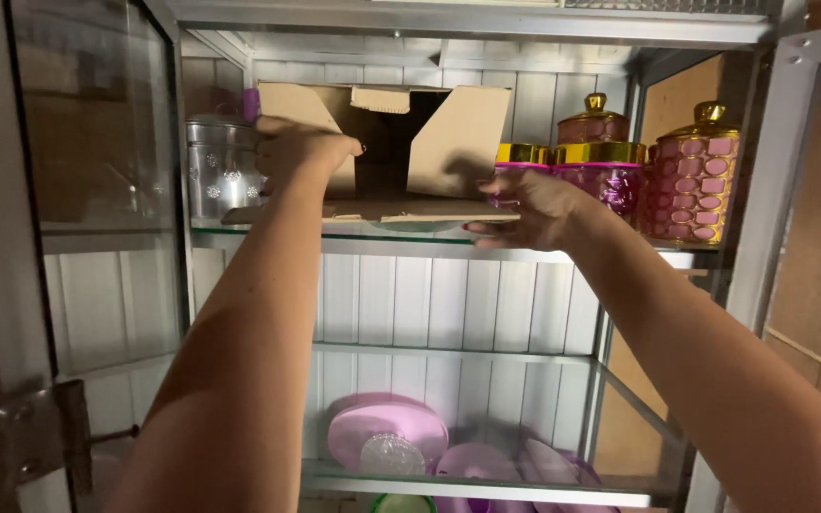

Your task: Organizes glassware and containers by taking them from a cabinet and arranging them on the floor.

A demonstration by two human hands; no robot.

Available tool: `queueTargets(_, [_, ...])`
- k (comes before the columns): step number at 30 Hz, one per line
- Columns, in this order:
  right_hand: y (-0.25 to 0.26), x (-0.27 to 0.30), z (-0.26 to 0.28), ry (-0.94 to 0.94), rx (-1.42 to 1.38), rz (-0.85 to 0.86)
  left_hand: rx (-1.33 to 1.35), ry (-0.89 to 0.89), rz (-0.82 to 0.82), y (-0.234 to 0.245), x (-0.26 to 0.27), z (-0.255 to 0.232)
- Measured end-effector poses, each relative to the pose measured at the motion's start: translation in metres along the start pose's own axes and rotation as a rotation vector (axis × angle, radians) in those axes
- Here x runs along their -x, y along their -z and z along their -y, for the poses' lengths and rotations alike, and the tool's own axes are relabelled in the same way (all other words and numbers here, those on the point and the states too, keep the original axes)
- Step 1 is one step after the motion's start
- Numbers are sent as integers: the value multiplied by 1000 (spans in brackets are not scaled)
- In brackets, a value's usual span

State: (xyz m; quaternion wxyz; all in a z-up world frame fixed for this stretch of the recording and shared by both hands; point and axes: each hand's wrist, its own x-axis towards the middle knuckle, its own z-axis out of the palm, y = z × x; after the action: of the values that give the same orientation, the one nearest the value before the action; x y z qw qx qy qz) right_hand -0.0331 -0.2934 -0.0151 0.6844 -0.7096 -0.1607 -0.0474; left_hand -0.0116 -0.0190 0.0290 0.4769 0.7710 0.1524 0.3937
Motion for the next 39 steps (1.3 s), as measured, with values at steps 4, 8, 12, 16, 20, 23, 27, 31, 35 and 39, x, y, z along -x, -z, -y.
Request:
queueTargets(4, [8, -32, -7, -3, -19, -16, 33, -23, -35, -7, -9, 7])
queueTargets(8, [10, -57, -16, 36, -38, -29, 118, -98, -88, -16, -17, 14])
queueTargets(12, [16, -73, -26, 108, -53, -51, 160, -137, -114, -20, -16, 17])
queueTargets(16, [16, -78, -27, 125, 57, -111, 229, -146, -157, -27, -14, 21])
queueTargets(20, [12, -60, -24, 177, 36, -95, 292, -176, -200, -28, -11, 25])
queueTargets(23, [9, -48, -24, 217, -1, -69, 301, -182, -204, -19, 1, 25])
queueTargets(27, [11, -30, -25, 259, -44, -46, 308, -246, -284, -16, 13, 29])
queueTargets(31, [6, -4, -20, 286, -1, -14, 306, -237, -288, -1, 35, 29])
queueTargets(35, [21, -1, -29, 322, -61, 29, 303, -261, -367, 2, 47, 33])
queueTargets(39, [11, 43, -27, 396, -89, 114, 263, -259, -370, 25, 76, 35])
